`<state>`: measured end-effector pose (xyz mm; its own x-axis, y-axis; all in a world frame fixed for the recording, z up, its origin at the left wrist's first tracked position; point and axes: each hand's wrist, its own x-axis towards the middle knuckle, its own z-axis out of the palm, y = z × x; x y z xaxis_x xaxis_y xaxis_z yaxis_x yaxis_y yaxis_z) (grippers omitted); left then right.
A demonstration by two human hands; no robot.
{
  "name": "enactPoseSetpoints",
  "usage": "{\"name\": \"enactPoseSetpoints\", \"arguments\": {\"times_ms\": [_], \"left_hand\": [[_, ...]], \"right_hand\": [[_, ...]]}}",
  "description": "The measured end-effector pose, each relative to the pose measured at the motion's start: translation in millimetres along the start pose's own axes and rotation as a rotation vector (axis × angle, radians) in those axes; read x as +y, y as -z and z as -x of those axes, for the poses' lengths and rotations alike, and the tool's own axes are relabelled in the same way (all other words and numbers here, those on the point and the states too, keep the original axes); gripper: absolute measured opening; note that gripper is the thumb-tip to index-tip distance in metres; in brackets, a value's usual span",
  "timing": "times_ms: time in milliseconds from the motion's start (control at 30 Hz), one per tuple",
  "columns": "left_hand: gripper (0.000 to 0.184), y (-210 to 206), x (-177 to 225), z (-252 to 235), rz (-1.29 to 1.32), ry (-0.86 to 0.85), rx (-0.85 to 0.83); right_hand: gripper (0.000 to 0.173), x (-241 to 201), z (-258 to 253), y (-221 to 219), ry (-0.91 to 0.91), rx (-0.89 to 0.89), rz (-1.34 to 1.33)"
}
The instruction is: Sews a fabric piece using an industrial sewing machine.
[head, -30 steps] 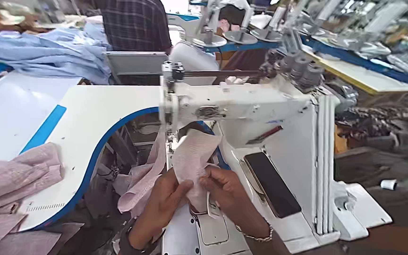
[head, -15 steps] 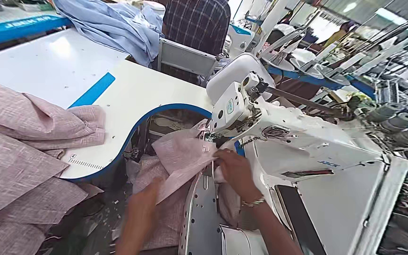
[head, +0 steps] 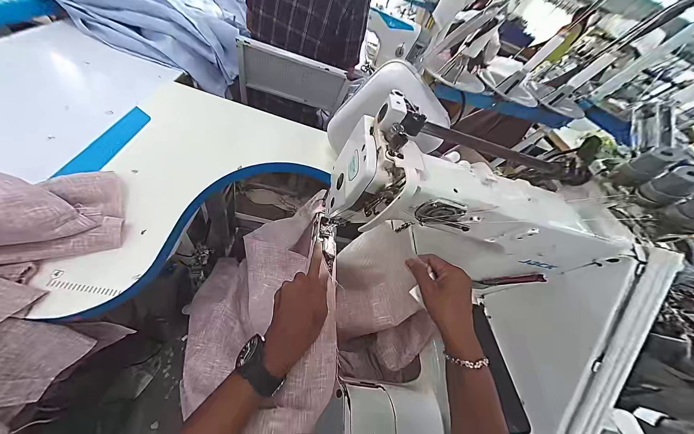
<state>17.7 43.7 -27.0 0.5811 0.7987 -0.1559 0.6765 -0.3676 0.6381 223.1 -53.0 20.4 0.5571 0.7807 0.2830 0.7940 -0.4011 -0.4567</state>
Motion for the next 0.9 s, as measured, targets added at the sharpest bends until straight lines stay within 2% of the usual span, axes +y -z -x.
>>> {"name": "enactPoseSetpoints", "arguments": {"times_ms": [133,200,233,300,367,467,567,700,767,833,900], "left_hand": [[0.055,7,-3,-13,-0.082,-0.039,0.025],[0.059,2,-11,-10,-0.001,-0.106,0.105],[0.062,-1,-16,-7,0.082,-0.14,0.132],[0.054,-5,-26,-8,0.15,-0.259,0.211],[0.042,-8,-34,-10,0.073,-0.391,0.302],[0.037,-6,-35,-2,-0.089,-0.441,0.311],[0.04,-9,-36,-7,-0.078,-0.479,0.351],[0.031,-11,-36,-15,-0.082,-0.524,0.42],[0.031,-11,-35,-13,-0.064,-0.538,0.423],[0.035,-14,-36,-10,0.066,-0.528,0.381],[0.04,-16,-39,-9,0.221,-0.513,0.356]], "right_hand": [[0.019,-42,21,-47,0.366,0.056,-0.096],[0.019,-40,22,-62,0.452,0.056,-0.182],[0.019,-36,22,-64,0.449,0.01,-0.254],[0.019,-31,21,-66,0.426,-0.099,-0.375],[0.017,-31,20,-65,0.407,-0.159,-0.427],[0.014,-31,21,-65,0.424,-0.251,-0.441],[0.014,-32,21,-62,0.49,-0.289,-0.33],[0.015,-39,26,-58,0.613,-0.184,-0.021],[0.014,-43,26,-58,0.637,-0.143,0.02],[0.011,-47,24,-61,0.584,-0.156,-0.073],[0.011,-49,21,-67,0.429,-0.267,-0.33]]}}
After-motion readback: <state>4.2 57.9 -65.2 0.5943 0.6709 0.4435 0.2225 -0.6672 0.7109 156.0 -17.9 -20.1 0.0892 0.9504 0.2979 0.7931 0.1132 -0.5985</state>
